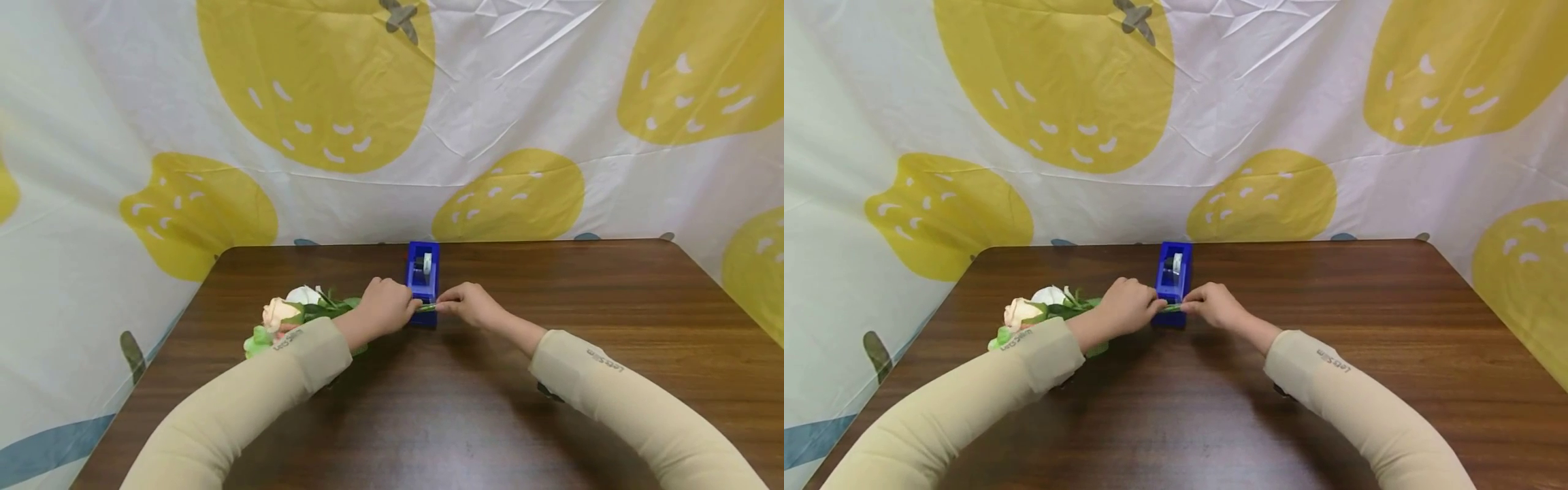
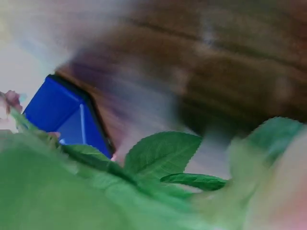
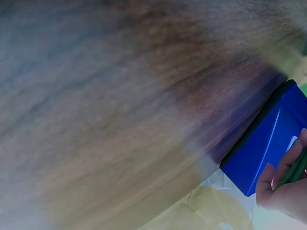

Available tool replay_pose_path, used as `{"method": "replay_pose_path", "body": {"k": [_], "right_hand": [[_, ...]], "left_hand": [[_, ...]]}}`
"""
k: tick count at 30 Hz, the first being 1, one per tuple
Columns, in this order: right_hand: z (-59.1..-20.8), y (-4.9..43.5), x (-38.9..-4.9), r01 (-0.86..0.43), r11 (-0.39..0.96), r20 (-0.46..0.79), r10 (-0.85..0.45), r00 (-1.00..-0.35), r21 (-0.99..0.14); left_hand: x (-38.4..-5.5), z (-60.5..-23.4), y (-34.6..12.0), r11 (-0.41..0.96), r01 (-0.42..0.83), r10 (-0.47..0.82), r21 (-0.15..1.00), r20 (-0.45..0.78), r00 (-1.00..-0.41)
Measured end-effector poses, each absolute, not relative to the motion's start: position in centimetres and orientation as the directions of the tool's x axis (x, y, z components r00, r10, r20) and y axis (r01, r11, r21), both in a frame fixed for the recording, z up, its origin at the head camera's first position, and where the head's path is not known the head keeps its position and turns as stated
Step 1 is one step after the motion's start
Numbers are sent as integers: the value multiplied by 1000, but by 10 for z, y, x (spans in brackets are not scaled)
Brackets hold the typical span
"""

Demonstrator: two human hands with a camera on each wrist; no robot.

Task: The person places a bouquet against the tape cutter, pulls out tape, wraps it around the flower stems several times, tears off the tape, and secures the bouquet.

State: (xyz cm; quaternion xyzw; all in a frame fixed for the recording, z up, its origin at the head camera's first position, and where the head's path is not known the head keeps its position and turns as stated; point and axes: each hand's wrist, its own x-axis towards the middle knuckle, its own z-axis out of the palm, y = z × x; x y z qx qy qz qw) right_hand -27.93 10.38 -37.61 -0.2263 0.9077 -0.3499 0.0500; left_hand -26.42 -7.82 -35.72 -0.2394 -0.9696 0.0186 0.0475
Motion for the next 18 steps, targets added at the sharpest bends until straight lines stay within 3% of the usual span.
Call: {"method": "replay_pose_path", "body": {"k": [8,15,18], "right_hand": [[-378,103,-279,-387,646,109,-427,-898,-658],[-379,104,-280,-379,647,112,-415,-903,-662],[-376,108,-276,-375,636,85,-437,-895,-674]], "left_hand": [[-271,-359,-88,884,448,452,135,0,-892],[-271,-365,-91,849,503,495,163,90,-864],[-263,-361,-87,867,464,457,183,80,-886]]}}
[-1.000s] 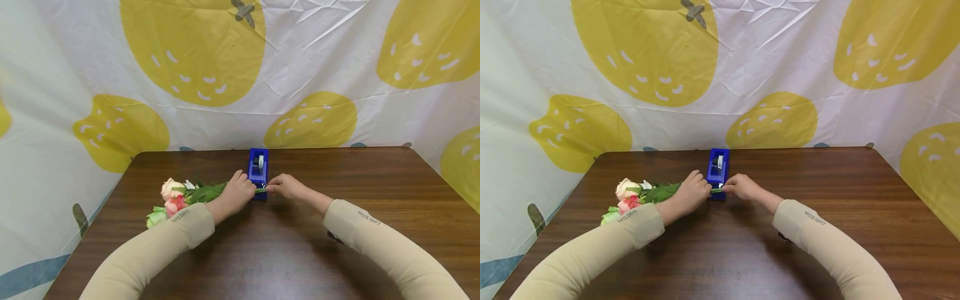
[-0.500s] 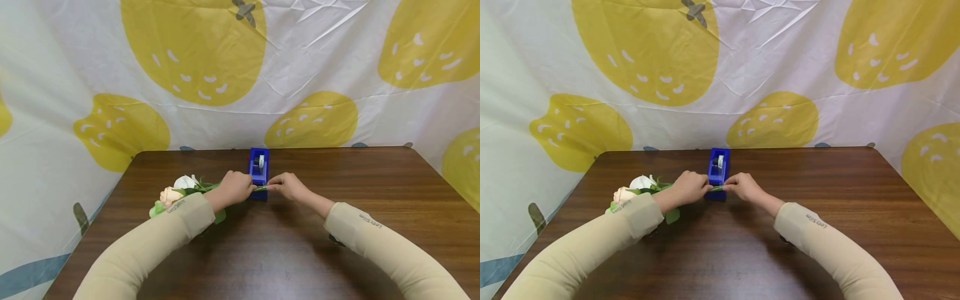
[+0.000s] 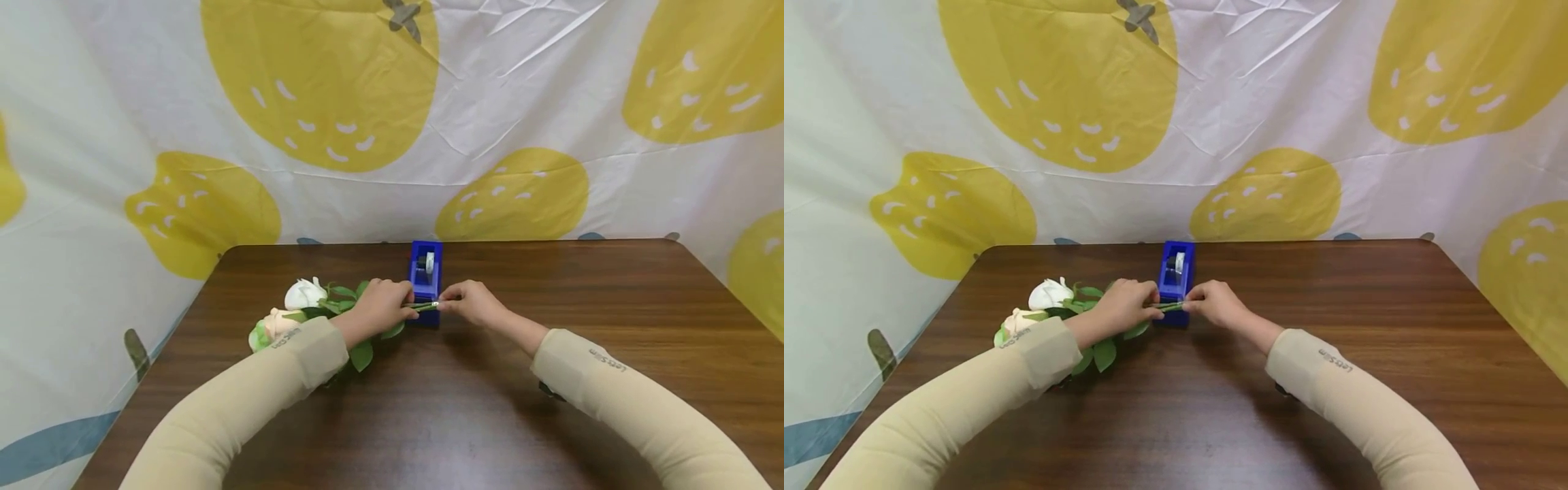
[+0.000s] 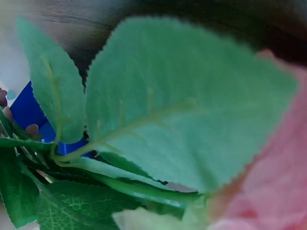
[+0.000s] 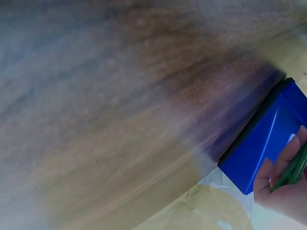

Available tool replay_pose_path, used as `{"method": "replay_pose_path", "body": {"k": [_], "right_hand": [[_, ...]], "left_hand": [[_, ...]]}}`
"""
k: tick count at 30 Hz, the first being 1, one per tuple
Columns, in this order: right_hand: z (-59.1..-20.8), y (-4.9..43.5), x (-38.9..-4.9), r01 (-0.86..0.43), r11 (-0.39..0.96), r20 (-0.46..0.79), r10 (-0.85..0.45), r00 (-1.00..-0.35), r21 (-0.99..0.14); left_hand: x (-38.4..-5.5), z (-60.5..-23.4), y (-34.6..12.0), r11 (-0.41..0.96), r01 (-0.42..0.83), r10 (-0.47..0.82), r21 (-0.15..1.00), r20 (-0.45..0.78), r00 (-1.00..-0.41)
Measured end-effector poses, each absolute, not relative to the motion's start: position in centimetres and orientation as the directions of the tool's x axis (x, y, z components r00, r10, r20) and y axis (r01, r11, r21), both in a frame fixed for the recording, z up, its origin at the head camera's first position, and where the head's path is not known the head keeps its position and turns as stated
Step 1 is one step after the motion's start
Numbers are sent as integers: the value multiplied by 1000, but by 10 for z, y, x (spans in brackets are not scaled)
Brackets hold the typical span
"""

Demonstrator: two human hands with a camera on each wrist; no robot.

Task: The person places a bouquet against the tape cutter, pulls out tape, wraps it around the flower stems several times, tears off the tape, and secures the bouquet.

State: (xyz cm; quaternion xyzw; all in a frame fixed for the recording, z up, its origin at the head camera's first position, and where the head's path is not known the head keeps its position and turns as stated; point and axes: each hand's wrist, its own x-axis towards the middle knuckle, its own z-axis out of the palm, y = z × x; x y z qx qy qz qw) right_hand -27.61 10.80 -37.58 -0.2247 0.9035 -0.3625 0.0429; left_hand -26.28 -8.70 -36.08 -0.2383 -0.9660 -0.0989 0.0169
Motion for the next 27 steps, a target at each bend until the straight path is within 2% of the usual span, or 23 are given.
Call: {"method": "replay_pose_path", "body": {"k": [6,12,27], "right_hand": [[-374,109,-277,-374,632,65,-456,-888,-678],[-374,107,-272,-339,644,65,-410,-910,-686],[-369,102,-272,-306,658,71,-359,-931,-688]], "left_hand": [[-266,-352,-84,924,342,355,173,-52,-933],[-272,-349,-80,924,343,368,169,-150,-918],[-274,-347,-71,937,280,329,208,-258,-909]]}}
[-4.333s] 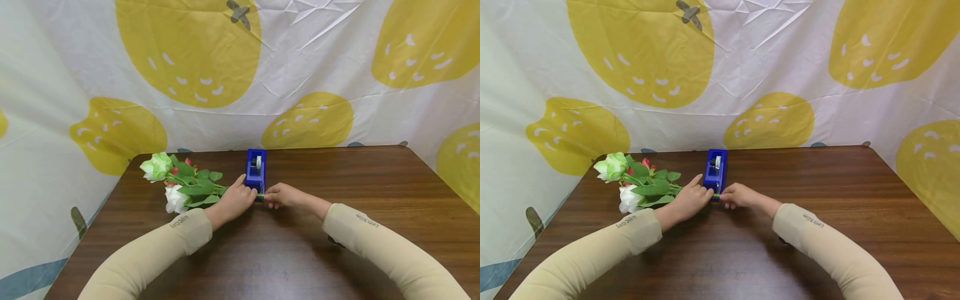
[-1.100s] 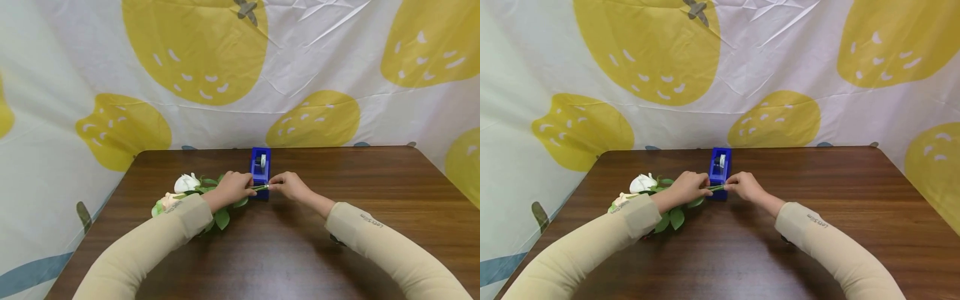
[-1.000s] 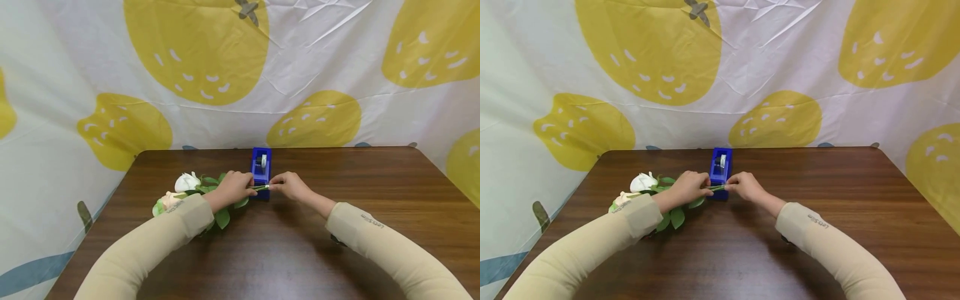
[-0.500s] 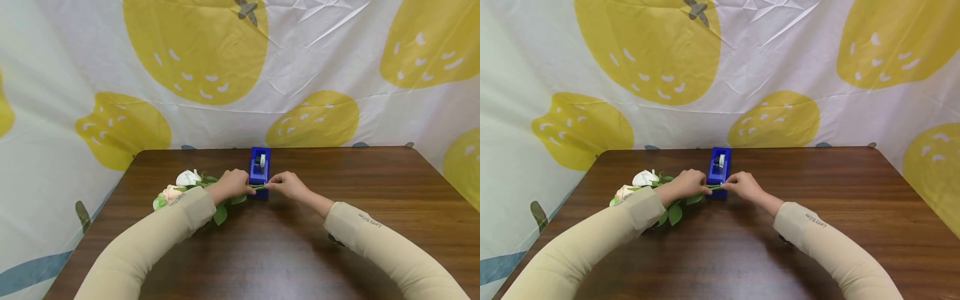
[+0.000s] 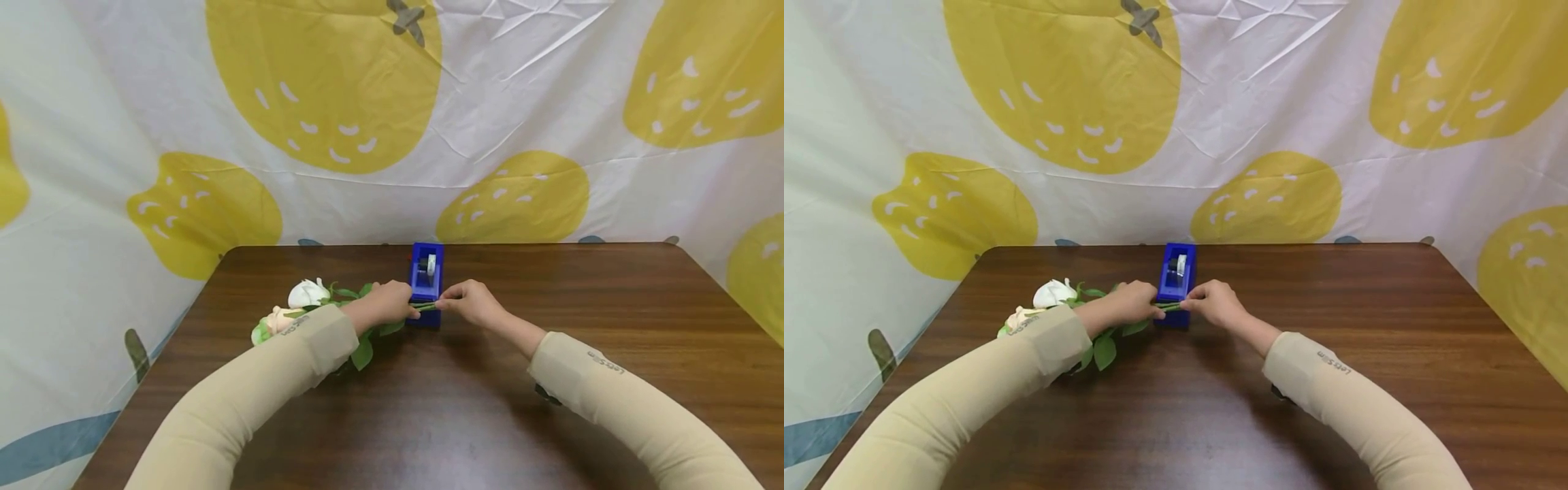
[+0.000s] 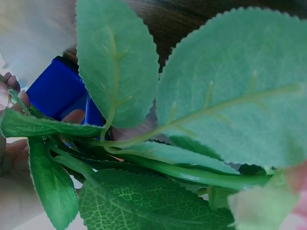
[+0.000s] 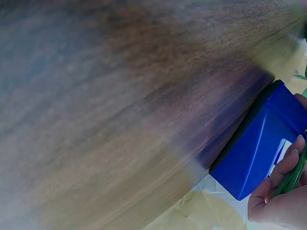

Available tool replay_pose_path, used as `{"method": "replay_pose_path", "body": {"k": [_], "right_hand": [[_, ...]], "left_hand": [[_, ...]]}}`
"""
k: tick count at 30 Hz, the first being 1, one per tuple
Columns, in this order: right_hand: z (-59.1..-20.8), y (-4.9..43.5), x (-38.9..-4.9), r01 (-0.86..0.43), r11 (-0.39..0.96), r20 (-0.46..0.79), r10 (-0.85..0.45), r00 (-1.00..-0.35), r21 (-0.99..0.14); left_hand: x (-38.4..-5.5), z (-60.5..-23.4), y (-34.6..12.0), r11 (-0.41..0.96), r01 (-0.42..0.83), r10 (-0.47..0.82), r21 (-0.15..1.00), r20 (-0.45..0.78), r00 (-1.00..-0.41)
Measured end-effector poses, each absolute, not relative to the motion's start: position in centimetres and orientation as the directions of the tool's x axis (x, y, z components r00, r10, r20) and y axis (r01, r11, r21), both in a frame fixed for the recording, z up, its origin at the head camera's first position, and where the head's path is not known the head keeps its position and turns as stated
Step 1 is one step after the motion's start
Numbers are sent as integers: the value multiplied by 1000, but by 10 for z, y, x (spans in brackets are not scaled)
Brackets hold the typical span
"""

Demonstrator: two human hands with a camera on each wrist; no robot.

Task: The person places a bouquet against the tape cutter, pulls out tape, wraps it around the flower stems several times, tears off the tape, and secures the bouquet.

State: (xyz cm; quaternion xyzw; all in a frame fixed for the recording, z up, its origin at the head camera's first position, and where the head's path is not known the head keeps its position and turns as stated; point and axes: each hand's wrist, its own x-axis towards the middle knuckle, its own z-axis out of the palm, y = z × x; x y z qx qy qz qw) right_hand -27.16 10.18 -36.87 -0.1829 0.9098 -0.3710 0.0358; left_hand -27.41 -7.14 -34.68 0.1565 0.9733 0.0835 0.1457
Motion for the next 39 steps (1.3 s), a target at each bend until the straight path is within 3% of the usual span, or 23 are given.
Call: {"method": "replay_pose_path", "body": {"k": [10,18,21,25,28,35,39], "right_hand": [[-369,103,-274,-299,648,67,-357,-932,-700],[-365,103,-275,-317,631,88,-366,-926,-708],[-363,101,-274,-306,632,77,-364,-928,-712],[-360,97,-270,-249,652,26,-332,-943,-716],[-358,92,-268,-194,668,-21,-299,-954,-718],[-358,81,-264,-95,673,-102,-247,-964,-734],[-361,78,-261,-64,664,-102,-207,-973,-745]], "left_hand": [[-273,-346,-69,945,241,298,222,-277,-913],[-280,-344,-67,949,256,306,186,-335,-891],[-288,-349,-71,932,320,360,173,-320,-876],[-342,-401,-84,874,421,481,244,-301,-824],[-369,-421,-91,846,396,515,357,-359,-778],[-302,-342,-83,850,305,487,430,-420,-766],[-340,-385,-90,805,356,549,476,-369,-750]]}}
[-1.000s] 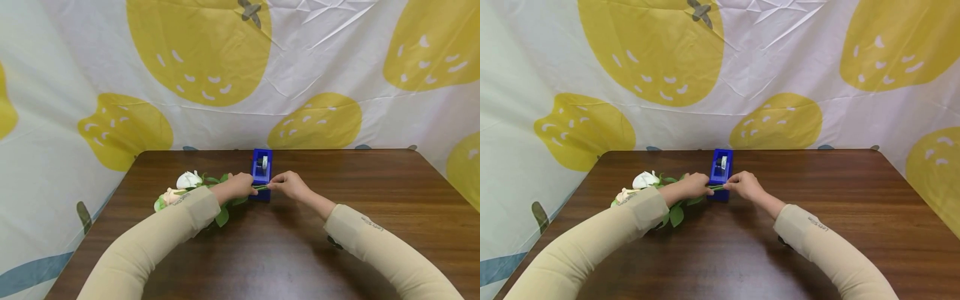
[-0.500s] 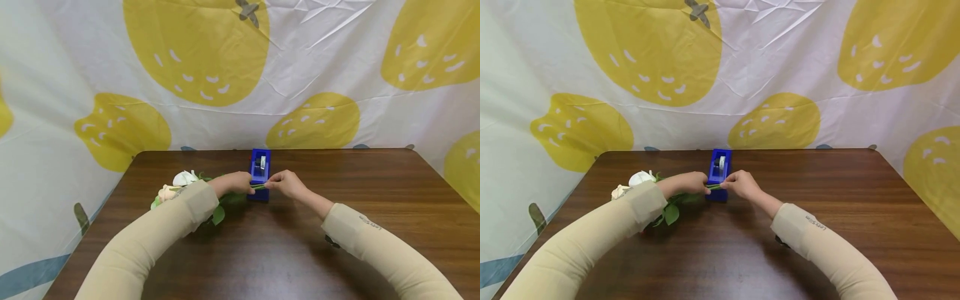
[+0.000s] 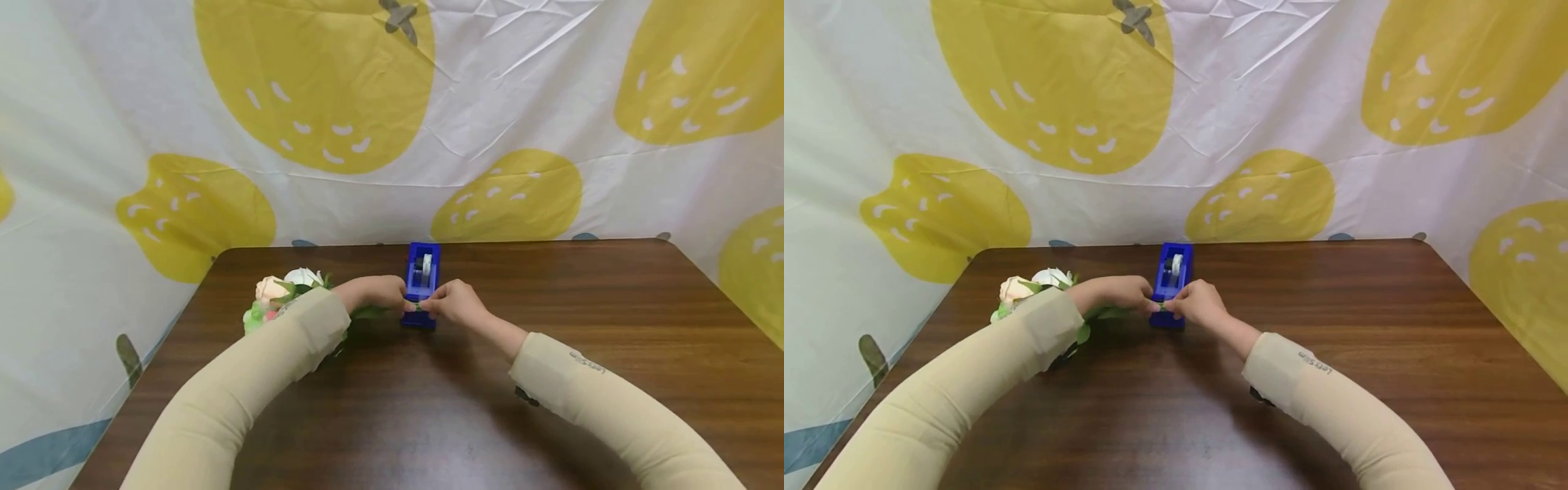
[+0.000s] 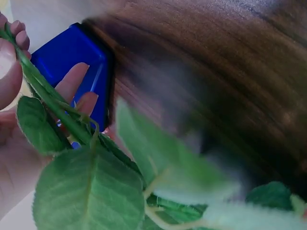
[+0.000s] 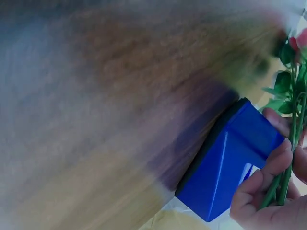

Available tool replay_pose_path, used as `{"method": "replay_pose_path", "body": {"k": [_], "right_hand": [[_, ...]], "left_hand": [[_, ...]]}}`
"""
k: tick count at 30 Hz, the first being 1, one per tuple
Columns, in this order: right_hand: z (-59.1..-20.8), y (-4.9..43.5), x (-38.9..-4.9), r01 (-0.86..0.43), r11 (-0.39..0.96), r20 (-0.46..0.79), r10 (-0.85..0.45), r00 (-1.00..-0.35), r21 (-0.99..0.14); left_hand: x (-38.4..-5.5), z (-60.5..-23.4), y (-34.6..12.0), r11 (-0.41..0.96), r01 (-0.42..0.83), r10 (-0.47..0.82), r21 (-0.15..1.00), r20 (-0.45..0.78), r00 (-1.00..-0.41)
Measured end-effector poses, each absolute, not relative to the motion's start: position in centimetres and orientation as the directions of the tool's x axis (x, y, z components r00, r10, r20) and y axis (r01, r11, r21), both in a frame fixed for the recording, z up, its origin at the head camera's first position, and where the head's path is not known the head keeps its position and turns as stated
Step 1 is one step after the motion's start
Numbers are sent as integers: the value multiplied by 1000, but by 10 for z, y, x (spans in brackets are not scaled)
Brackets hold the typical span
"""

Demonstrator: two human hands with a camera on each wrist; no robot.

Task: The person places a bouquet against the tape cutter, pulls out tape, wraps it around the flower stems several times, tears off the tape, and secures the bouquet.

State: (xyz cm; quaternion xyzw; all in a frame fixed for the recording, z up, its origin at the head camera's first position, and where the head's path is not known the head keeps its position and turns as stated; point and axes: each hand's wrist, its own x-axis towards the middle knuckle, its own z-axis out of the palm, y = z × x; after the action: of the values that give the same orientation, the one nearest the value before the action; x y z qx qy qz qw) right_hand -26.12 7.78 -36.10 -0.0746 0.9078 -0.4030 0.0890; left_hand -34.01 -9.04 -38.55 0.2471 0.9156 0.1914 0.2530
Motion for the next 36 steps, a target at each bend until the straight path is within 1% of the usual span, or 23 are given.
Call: {"method": "replay_pose_path", "body": {"k": [2,3,5,8,9,10,11,12,15,17,18,19,20,21,22,25,28,30,31,33,34,36], "right_hand": [[-364,77,-260,-40,639,-110,-193,-975,-768],[-365,76,-260,-24,621,-119,-188,-975,-783],[-368,75,-260,11,579,-136,-173,-976,-815],[-370,74,-260,34,538,-142,-160,-977,-842],[-371,73,-260,42,529,-144,-154,-977,-848],[-371,73,-261,43,519,-143,-156,-977,-853],[-372,73,-261,53,502,-151,-157,-976,-863],[-373,73,-262,65,476,-160,-161,-974,-877],[-375,73,-263,114,379,-192,-173,-966,-918],[-376,72,-264,150,321,-215,-176,-961,-935],[-377,72,-264,159,306,-220,-175,-960,-939],[-377,72,-264,164,307,-224,-171,-959,-938],[-377,72,-265,172,309,-231,-165,-959,-935],[-378,72,-265,178,316,-237,-159,-958,-932],[-378,72,-266,180,327,-240,-155,-958,-928],[-378,73,-267,160,372,-232,-158,-960,-914],[-378,74,-267,109,413,-198,-181,-963,-904],[-377,75,-266,73,439,-174,-195,-965,-896],[-377,76,-266,57,453,-164,-200,-966,-890],[-377,76,-266,31,479,-149,-211,-966,-877],[-377,77,-266,22,490,-145,-213,-966,-871],[-377,77,-266,-3,519,-130,-221,-967,-855]], "left_hand": [[-369,-420,-95,769,396,591,502,-322,-740],[-386,-439,-96,781,389,577,489,-324,-750],[-399,-455,-96,800,379,547,465,-308,-778],[-401,-458,-96,815,389,529,430,-276,-803],[-402,-458,-94,841,366,491,398,-278,-826],[-405,-460,-95,840,366,488,400,-265,-831],[-412,-469,-97,838,381,491,392,-235,-839],[-428,-486,-98,849,374,473,374,-220,-853],[-433,-494,-96,883,336,408,329,-183,-894],[-432,-495,-95,890,333,388,311,-133,-912],[-425,-487,-93,901,313,363,301,-126,-923],[-409,-471,-90,905,306,351,295,-112,-929],[-405,-465,-89,908,292,341,301,-123,-932],[-400,-459,-88,908,291,334,301,-104,-937],[-390,-448,-86,912,275,319,305,-104,-942],[-349,-397,-78,930,218,271,295,-154,-950],[-319,-362,-71,950,178,232,258,-198,-952],[-311,-353,-69,957,173,223,232,-213,-951],[-314,-356,-69,958,175,226,227,-220,-949],[-312,-356,-70,957,205,245,206,-194,-950],[-321,-367,-73,947,246,280,206,-159,-947],[-326,-372,-74,948,255,288,191,-170,-943]]}}
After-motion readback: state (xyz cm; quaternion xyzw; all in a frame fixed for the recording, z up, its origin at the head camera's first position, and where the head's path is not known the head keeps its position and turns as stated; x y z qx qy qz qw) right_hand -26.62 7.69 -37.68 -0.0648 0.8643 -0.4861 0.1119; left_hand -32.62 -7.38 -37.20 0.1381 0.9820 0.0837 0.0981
